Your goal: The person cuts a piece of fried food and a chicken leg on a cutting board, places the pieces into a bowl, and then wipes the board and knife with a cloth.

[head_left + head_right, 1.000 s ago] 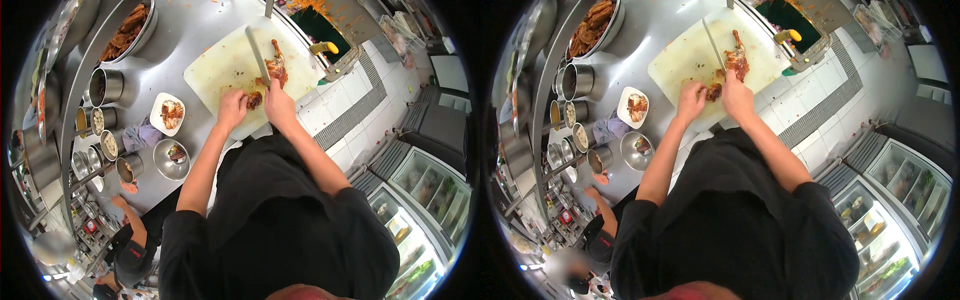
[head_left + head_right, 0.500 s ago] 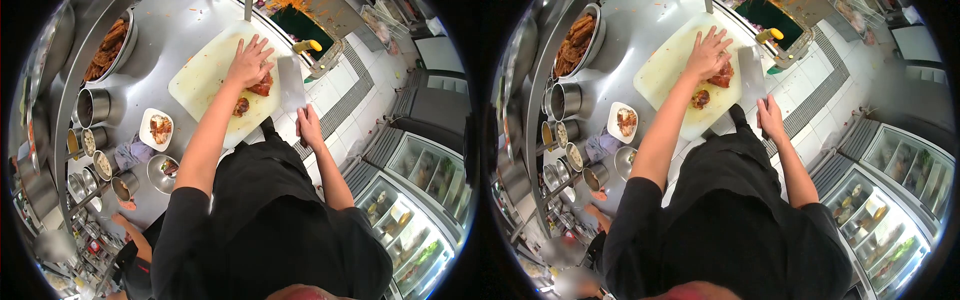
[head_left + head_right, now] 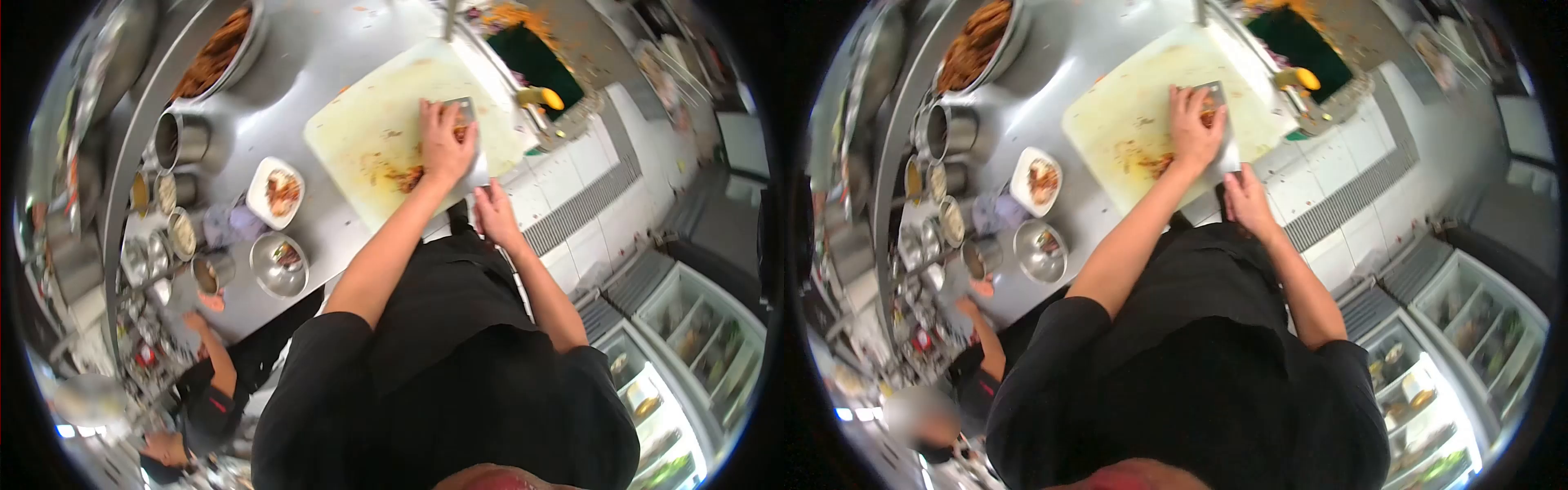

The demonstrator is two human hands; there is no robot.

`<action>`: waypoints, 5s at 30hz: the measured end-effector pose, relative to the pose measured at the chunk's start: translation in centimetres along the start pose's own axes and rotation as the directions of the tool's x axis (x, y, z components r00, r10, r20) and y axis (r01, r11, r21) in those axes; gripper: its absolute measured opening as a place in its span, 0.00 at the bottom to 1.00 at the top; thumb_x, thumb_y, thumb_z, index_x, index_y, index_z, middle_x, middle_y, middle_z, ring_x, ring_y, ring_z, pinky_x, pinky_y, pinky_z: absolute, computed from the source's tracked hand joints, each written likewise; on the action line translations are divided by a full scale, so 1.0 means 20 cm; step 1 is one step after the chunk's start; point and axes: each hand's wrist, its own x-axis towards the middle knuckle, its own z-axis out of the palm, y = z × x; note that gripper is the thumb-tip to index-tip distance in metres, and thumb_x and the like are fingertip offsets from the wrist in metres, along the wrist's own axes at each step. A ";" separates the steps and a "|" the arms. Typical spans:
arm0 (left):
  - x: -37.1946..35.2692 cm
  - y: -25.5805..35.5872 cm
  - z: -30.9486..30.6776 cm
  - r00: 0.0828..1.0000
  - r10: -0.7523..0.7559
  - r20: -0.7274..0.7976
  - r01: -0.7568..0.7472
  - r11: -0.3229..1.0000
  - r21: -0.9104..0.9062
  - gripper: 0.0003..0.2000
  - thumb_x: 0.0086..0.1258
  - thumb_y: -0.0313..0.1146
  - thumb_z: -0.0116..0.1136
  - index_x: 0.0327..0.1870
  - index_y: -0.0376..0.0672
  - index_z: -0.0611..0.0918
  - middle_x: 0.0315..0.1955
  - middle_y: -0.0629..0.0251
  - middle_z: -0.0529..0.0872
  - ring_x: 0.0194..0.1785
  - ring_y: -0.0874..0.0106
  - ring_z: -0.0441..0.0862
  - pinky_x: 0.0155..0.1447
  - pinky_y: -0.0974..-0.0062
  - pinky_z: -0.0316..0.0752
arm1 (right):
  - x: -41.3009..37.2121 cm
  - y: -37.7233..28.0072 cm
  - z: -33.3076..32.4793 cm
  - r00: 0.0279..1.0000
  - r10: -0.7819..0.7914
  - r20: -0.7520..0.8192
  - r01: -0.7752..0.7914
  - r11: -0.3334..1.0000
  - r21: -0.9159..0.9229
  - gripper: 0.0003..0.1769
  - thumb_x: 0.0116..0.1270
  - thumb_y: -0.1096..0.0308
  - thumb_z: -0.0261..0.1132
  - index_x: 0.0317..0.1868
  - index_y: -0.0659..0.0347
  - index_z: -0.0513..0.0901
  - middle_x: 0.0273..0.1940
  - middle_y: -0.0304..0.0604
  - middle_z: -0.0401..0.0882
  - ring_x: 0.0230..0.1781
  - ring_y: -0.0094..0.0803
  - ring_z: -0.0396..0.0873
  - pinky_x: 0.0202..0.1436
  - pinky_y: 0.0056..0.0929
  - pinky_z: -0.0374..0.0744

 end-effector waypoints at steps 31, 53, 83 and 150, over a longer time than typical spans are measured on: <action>-0.41 -0.16 -0.65 0.958 -0.168 0.234 0.127 0.975 0.181 0.27 0.60 0.36 0.76 0.61 0.44 0.82 0.61 0.49 0.76 0.65 0.50 0.73 0.68 0.55 0.72 | -0.09 -0.23 -0.13 0.953 -0.228 0.199 0.279 0.408 -0.869 0.15 0.77 0.58 0.63 0.50 0.62 0.75 0.30 0.58 0.85 0.32 0.63 0.83 0.37 0.57 0.78; -1.03 -0.80 -1.86 0.873 -0.475 -0.110 0.461 0.731 0.502 0.20 0.58 0.20 0.69 0.53 0.39 0.86 0.48 0.50 0.90 0.52 0.51 0.88 0.59 0.57 0.81 | -0.05 -0.22 -0.05 0.810 -0.054 0.584 0.576 0.258 -0.775 0.14 0.77 0.55 0.64 0.48 0.57 0.76 0.29 0.56 0.84 0.33 0.61 0.83 0.37 0.57 0.78; -0.38 -0.48 -1.26 0.964 -0.257 -0.067 0.261 0.963 0.067 0.10 0.68 0.22 0.61 0.49 0.38 0.86 0.43 0.54 0.86 0.47 0.55 0.85 0.54 0.62 0.79 | -0.16 -0.32 0.21 0.822 -0.160 0.547 0.561 0.060 -0.826 0.11 0.78 0.58 0.61 0.47 0.56 0.75 0.28 0.54 0.85 0.30 0.58 0.84 0.33 0.54 0.79; -0.19 -1.58 -1.90 0.861 -0.470 0.193 0.417 0.871 0.259 0.21 0.71 0.27 0.53 0.64 0.35 0.80 0.53 0.43 0.88 0.58 0.54 0.86 0.65 0.60 0.76 | 0.10 -0.10 0.20 0.856 -0.511 0.077 0.148 0.099 -0.984 0.22 0.74 0.58 0.66 0.68 0.43 0.79 0.44 0.51 0.83 0.42 0.51 0.85 0.44 0.47 0.82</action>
